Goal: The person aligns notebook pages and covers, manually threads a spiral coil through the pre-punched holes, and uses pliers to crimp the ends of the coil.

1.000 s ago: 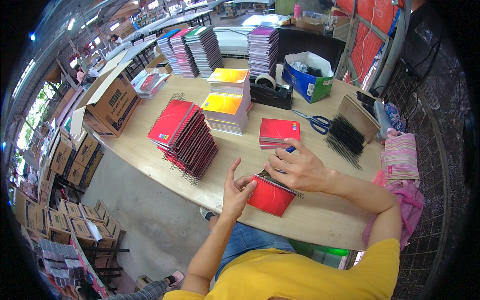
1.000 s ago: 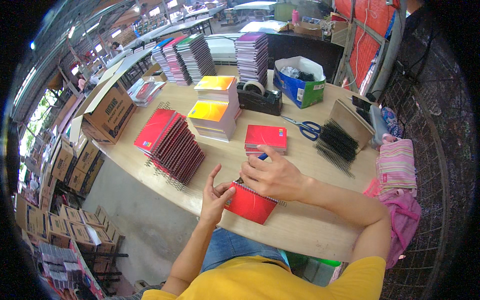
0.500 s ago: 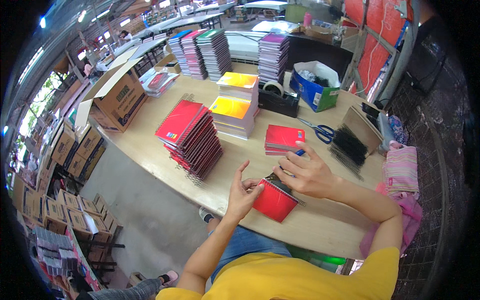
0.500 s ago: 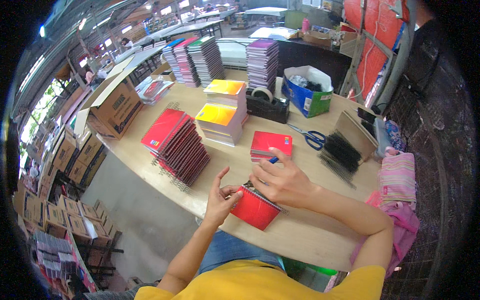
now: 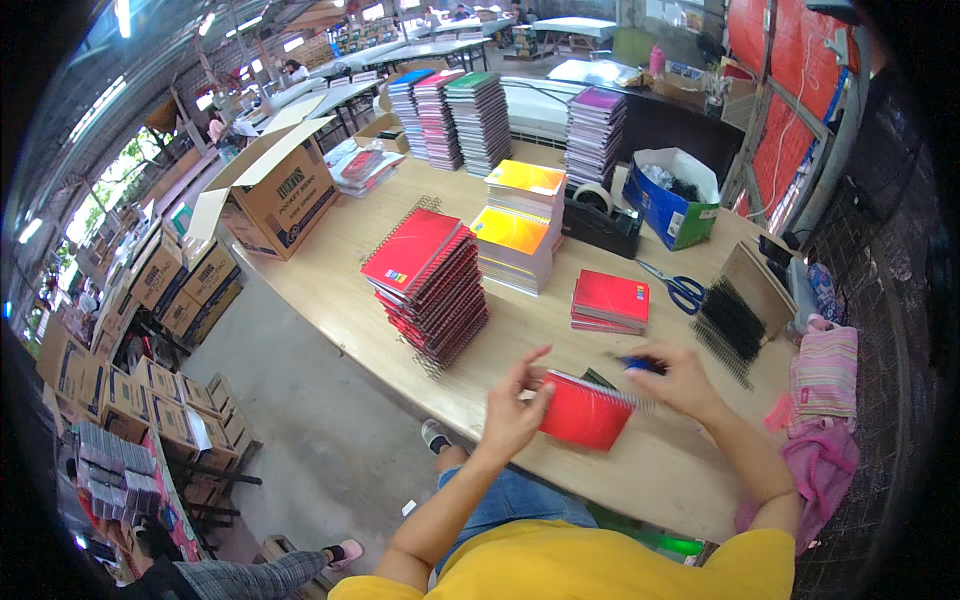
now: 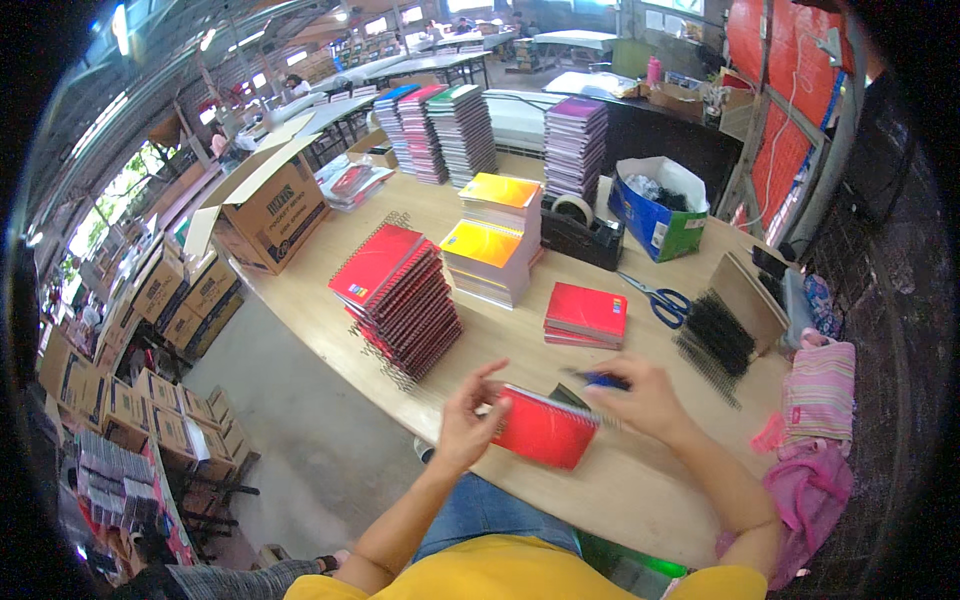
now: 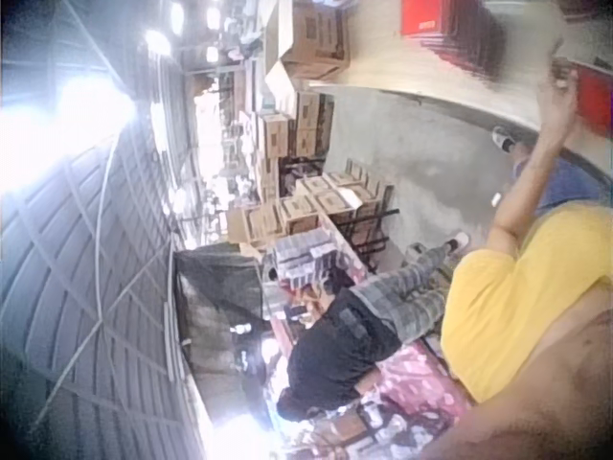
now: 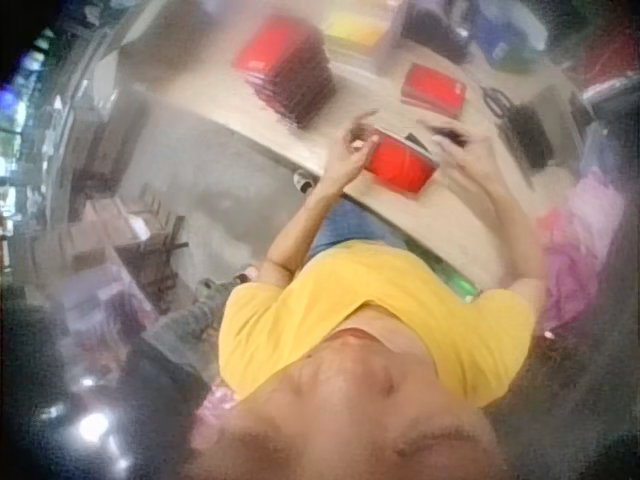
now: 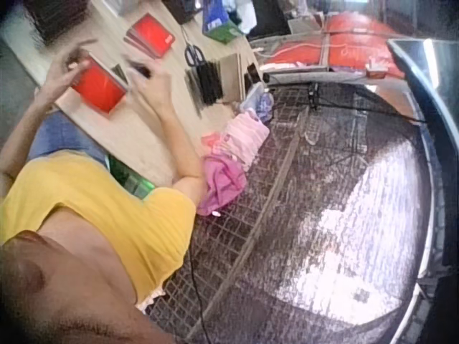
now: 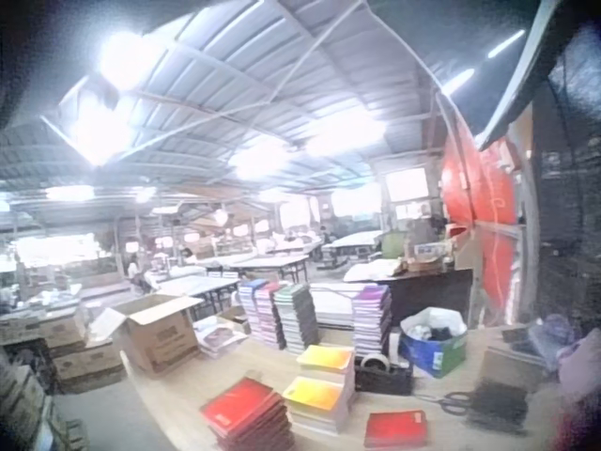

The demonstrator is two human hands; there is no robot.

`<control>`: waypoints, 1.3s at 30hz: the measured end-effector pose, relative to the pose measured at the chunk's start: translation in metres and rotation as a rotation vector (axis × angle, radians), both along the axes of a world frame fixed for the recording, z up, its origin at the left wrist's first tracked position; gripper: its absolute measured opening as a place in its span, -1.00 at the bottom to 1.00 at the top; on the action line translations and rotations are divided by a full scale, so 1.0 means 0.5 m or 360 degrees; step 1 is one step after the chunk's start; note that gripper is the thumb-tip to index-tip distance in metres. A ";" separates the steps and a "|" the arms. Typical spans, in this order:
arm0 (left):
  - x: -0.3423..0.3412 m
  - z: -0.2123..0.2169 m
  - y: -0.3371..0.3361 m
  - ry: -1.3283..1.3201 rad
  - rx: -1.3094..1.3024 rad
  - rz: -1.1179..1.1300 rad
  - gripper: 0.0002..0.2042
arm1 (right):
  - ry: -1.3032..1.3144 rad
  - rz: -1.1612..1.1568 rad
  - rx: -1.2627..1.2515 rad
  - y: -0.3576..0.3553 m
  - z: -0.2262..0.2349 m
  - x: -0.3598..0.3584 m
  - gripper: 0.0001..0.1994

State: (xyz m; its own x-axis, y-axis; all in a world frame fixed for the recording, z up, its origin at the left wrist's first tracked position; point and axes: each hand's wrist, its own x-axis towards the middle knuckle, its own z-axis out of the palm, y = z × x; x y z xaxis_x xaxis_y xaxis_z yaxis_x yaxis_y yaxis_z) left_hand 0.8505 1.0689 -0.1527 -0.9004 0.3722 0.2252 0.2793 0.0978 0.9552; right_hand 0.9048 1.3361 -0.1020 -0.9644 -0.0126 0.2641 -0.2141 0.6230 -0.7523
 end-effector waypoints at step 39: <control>-0.438 -0.079 0.348 0.0645 -0.0568 -0.0203 -0.39 | -0.0253 -0.0409 -0.0751 0.013 -0.128 0.084 -0.25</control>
